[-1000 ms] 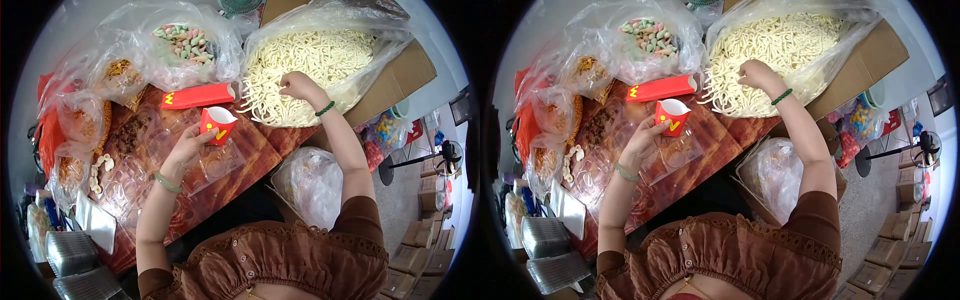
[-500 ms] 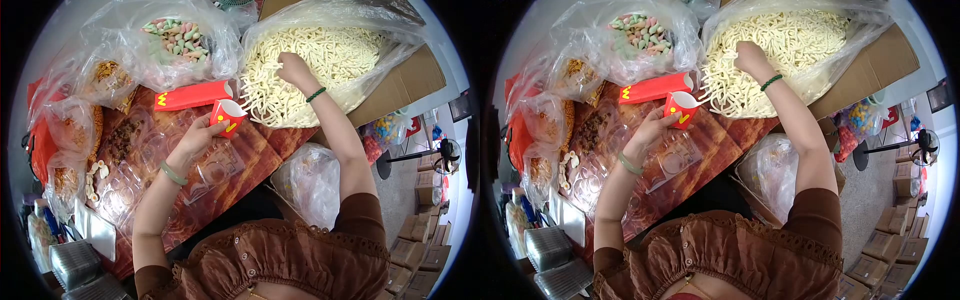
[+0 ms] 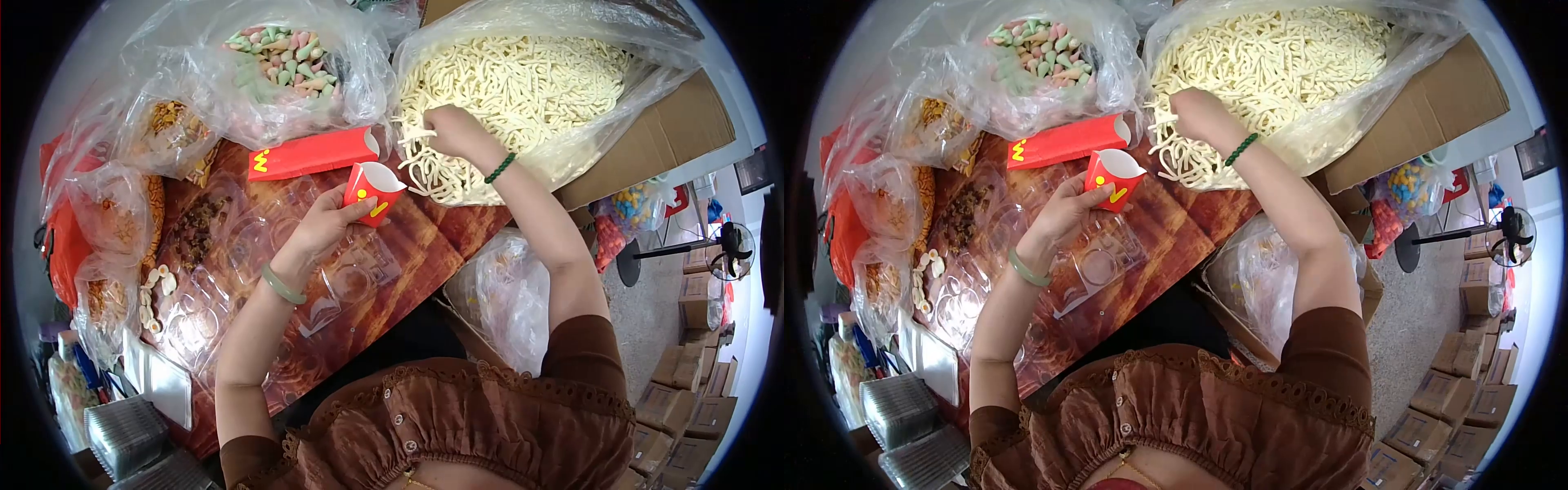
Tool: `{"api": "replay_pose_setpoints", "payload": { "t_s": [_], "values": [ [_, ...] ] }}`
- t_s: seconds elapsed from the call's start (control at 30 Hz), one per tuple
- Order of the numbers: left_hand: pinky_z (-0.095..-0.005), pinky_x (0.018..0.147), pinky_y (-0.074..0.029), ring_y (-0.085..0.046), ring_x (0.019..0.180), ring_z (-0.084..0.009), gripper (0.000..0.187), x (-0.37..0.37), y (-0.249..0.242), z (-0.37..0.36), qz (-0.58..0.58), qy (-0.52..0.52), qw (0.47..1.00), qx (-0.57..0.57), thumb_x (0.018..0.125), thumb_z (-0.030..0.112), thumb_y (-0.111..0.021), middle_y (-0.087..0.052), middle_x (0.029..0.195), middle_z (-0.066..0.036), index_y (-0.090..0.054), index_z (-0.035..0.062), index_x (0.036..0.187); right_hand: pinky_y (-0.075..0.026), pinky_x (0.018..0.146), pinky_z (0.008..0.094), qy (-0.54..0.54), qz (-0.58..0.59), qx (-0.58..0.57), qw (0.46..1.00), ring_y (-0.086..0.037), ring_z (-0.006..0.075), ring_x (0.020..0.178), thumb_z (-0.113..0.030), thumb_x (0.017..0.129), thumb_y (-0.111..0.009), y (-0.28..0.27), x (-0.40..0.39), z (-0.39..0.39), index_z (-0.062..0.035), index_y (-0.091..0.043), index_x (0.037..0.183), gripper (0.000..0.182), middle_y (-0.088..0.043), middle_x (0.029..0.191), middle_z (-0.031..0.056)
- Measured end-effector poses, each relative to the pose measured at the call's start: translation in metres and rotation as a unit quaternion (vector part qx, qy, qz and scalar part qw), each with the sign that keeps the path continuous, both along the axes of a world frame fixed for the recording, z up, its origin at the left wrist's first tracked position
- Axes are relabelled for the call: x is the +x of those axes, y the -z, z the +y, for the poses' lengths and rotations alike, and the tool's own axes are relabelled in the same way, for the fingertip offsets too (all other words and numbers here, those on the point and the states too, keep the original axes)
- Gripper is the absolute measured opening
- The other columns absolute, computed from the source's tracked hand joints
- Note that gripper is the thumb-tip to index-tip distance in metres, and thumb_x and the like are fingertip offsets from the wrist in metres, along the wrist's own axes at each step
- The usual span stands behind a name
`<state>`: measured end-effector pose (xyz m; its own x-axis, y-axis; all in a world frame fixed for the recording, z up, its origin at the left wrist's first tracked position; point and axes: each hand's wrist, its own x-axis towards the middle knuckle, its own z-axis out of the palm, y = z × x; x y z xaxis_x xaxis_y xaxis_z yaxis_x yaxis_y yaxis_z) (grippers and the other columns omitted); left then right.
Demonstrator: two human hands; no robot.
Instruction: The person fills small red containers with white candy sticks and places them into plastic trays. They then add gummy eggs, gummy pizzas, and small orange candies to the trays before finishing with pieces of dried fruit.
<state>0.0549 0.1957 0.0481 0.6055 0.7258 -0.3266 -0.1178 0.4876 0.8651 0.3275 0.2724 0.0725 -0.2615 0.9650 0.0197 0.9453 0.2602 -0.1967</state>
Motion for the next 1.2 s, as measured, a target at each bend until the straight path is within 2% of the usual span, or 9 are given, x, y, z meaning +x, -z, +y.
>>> {"api": "replay_pose_setpoints", "payload": {
  "t_s": [0.13,0.27,0.33,0.47,0.7,0.83,0.97,1.13,1.2],
  "values": [
    [-0.0281,0.073,-0.053,-0.064,0.088,-0.016,0.033,0.01,0.001,0.005,0.007,0.01,1.0,0.002,0.09,0.018,-0.061,-0.064,0.102,-0.006,-0.054,0.001,0.117,-0.05,0.072,0.0385,0.088,-0.063,-0.011,0.994,-0.062,0.0349,0.08,-0.008,0.065,-0.062,-0.008,0.024,0.009,0.0015,-0.064,0.082,0.019,-0.064,0.083,0.0207],
    [-0.028,0.073,-0.053,-0.065,0.088,-0.0164,0.031,0.025,-0.002,0.006,-0.003,0.031,0.999,-0.01,0.091,0.019,-0.061,-0.064,0.102,-0.006,-0.055,0.0012,0.116,-0.05,0.074,0.0388,0.1,-0.142,-0.092,0.98,-0.063,0.0335,0.084,-0.023,0.064,-0.072,-0.024,0.025,-0.003,0.0002,-0.063,0.086,0.034,-0.064,0.085,0.02],
    [-0.028,0.073,-0.053,-0.065,0.087,-0.0165,0.031,0.026,-0.001,0.006,-0.005,0.025,0.999,-0.021,0.091,0.019,-0.061,-0.064,0.102,-0.007,-0.055,0.0012,0.116,-0.05,0.076,0.0398,0.126,-0.126,-0.021,0.984,-0.062,0.032,0.088,-0.034,0.062,-0.077,-0.042,0.012,-0.014,-0.0011,-0.062,0.093,0.047,-0.063,0.091,0.0172],
    [-0.0285,0.075,-0.053,-0.064,0.089,-0.016,0.032,0.033,0.0,0.014,0.008,0.048,0.998,-0.026,0.091,0.019,-0.06,-0.064,0.104,-0.006,-0.054,0.0025,0.118,-0.052,0.078,0.0383,0.121,-0.137,0.018,0.983,-0.063,0.0285,0.091,-0.031,0.059,-0.082,-0.013,0.01,0.002,-0.0016,-0.062,0.094,0.049,-0.064,0.096,0.0147],
    [-0.0299,0.077,-0.054,-0.065,0.091,-0.0187,0.035,0.039,-0.003,0.015,0.014,0.044,0.999,-0.019,0.091,0.017,-0.059,-0.063,0.106,-0.009,-0.051,-0.0002,0.121,-0.05,0.074,0.0413,0.094,-0.093,-0.07,0.989,-0.063,0.0342,0.082,-0.019,0.064,-0.072,-0.019,0.027,0.017,0.0033,-0.063,0.083,0.031,-0.063,0.086,0.0219],
    [-0.0297,0.077,-0.054,-0.064,0.091,-0.0179,0.034,0.046,-0.003,0.018,0.028,0.044,0.998,-0.021,0.091,0.017,-0.059,-0.063,0.106,-0.008,-0.051,0.0012,0.12,-0.049,0.049,0.0389,0.116,-0.035,-0.143,0.982,-0.059,0.0259,0.051,-0.025,0.066,-0.073,-0.071,0.029,0.013,0.006,-0.061,0.064,0.034,-0.061,0.063,0.0174],
    [-0.0295,0.076,-0.053,-0.063,0.089,-0.0159,0.033,0.057,0.002,0.02,0.008,0.045,0.999,-0.028,0.091,0.019,-0.06,-0.062,0.106,-0.006,-0.052,0.0038,0.119,-0.05,0.06,0.0355,0.1,-0.084,-0.202,0.971,-0.063,0.0267,0.065,-0.032,0.065,-0.074,-0.046,0.042,0.032,0.0088,-0.064,0.081,0.045,-0.065,0.076,0.0195],
    [-0.0294,0.075,-0.054,-0.064,0.087,-0.0175,0.032,0.062,0.003,0.022,0.008,0.033,0.999,-0.031,0.091,0.018,-0.06,-0.063,0.105,-0.007,-0.053,0.0028,0.118,-0.05,0.068,0.0375,0.085,-0.079,-0.16,0.98,-0.064,0.0327,0.074,-0.041,0.066,-0.074,-0.015,0.042,0.035,0.009,-0.065,0.085,0.055,-0.065,0.083,0.0236],
    [-0.0298,0.075,-0.054,-0.064,0.088,-0.0184,0.032,0.062,0.003,0.023,0.017,0.038,0.998,-0.037,0.091,0.018,-0.06,-0.062,0.106,-0.008,-0.053,0.0023,0.118,-0.051,0.068,0.0368,0.105,-0.097,-0.148,0.979,-0.064,0.0302,0.073,-0.045,0.066,-0.075,-0.022,0.031,0.021,0.0049,-0.065,0.084,0.054,-0.066,0.08,0.0188]
  ]
}}
